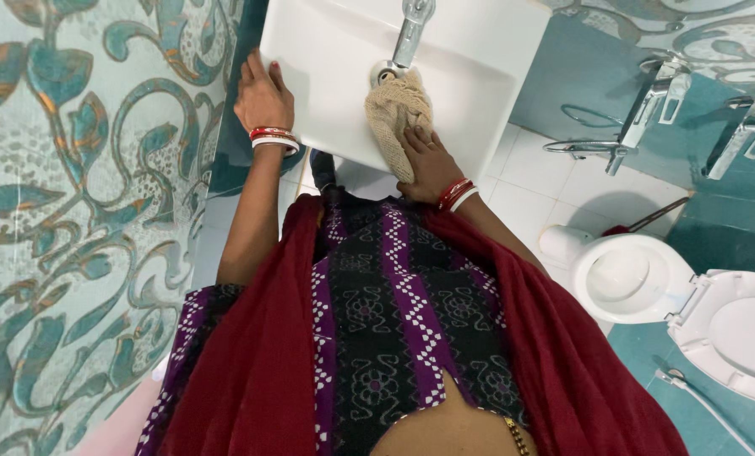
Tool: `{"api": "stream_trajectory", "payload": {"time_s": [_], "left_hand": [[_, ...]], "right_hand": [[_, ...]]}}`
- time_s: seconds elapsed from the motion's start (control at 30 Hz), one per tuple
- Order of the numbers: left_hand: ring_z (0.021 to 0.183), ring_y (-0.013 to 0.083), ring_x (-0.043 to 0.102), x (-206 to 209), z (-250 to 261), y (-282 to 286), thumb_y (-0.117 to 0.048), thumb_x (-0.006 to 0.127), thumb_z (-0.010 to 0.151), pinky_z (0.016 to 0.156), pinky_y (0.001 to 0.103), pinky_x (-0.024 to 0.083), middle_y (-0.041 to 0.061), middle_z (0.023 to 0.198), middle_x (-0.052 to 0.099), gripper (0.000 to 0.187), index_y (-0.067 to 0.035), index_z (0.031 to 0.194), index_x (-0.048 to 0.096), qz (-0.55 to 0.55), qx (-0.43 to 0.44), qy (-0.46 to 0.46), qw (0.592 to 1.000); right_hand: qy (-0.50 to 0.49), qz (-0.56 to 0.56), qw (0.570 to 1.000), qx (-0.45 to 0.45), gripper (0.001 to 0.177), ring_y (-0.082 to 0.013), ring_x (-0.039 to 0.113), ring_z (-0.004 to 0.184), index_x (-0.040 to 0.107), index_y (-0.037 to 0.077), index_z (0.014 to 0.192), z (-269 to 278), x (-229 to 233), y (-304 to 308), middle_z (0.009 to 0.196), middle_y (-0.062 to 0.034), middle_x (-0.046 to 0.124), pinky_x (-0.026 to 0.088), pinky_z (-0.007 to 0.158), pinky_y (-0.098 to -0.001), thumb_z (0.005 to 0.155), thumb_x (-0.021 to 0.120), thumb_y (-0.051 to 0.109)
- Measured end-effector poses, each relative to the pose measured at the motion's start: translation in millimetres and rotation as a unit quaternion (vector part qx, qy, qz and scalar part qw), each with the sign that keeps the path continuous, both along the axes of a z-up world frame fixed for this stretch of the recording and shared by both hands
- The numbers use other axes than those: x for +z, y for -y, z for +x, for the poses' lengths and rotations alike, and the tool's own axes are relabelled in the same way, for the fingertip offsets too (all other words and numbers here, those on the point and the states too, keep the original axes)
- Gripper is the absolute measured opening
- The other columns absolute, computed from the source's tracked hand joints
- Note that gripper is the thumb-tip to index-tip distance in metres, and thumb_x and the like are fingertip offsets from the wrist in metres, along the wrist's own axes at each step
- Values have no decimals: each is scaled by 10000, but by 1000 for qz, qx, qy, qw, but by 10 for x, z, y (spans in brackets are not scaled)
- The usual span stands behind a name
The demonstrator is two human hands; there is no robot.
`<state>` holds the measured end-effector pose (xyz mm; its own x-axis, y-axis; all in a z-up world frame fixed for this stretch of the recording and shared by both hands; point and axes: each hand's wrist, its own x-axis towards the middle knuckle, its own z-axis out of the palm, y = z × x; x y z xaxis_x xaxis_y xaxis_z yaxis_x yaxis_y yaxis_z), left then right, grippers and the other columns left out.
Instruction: The person wipes the surfaces and fixtures of a white bathroom sink using a small beige cloth, moving around the basin, faucet, and backsplash.
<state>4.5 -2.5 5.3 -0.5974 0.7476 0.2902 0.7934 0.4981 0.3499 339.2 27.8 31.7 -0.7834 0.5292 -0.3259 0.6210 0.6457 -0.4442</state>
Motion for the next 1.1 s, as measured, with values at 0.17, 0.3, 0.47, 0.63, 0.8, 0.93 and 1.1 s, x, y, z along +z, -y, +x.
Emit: {"api": "stream_trajectory", "payload": {"time_s": [0.17, 0.3, 0.47, 0.63, 0.8, 0.93, 1.1], "left_hand": [[927, 337, 713, -13, -9, -34, -274, 593, 1057, 667, 444, 600, 124, 1142, 685, 315, -86, 1305, 549, -2, 13, 36, 999], [897, 341, 706, 116, -2, -55, -297, 604, 1018, 660, 454, 592, 137, 1108, 676, 353, -86, 1296, 554, -27, 16, 39, 999], [936, 345, 700, 89, -4, 29, -315, 572, 1072, 690, 443, 596, 137, 1161, 667, 343, -62, 1303, 547, -13, -5, 64, 998], [909, 353, 699, 175, -22, 29, -329, 536, 1057, 680, 445, 592, 163, 1137, 662, 406, -40, 1342, 545, -8, -8, 114, 993], [981, 373, 698, 148, -49, 26, -369, 499, 1070, 775, 449, 596, 184, 1210, 655, 451, -31, 1368, 534, 5, -11, 114, 993], [1031, 373, 689, 156, -69, 38, -382, 484, 1080, 858, 476, 574, 192, 1234, 652, 457, -29, 1366, 537, 2, -16, 124, 992], [1054, 372, 682, 208, -68, 41, -388, 482, 1069, 869, 500, 552, 182, 1221, 657, 467, -35, 1367, 545, -1, -18, 140, 990]], "right_hand": [[6, 3, 1000, 14, 1073, -453, 243, 1512, 262, -23, 1573, -64, -70, -45, 1608, -298, 307, 179, 1242, -532, 757, 743, 482], [12, 26, 999, 32, 1084, -484, 254, 1493, 255, -19, 1576, -332, -81, -49, 1592, -326, 297, 194, 1239, -541, 750, 741, 487], [18, 21, 997, 66, 1073, -491, 279, 1498, 248, -64, 1566, -546, -190, 18, 1602, -364, 280, 199, 1261, -533, 789, 724, 503], [10, -14, 996, 82, 1108, -498, 211, 1506, 182, -125, 1571, -834, -154, -57, 1599, -379, 213, 167, 1252, -525, 832, 687, 528], [-37, -86, 993, 74, 1026, -463, 154, 1567, 194, -67, 1597, -1196, -201, -115, 1680, -316, 177, 133, 1275, -529, 857, 647, 481], [-134, -235, 962, -22, 1019, -421, 84, 1609, 196, 17, 1651, -1520, -362, -164, 1718, -310, 109, 140, 1293, -498, 856, 653, 459], [-206, -440, 863, -139, 1080, -431, 317, 1533, 129, 21, 1628, -1829, -601, -243, 1644, -334, 320, 283, 1262, -495, 836, 663, 525]]}}
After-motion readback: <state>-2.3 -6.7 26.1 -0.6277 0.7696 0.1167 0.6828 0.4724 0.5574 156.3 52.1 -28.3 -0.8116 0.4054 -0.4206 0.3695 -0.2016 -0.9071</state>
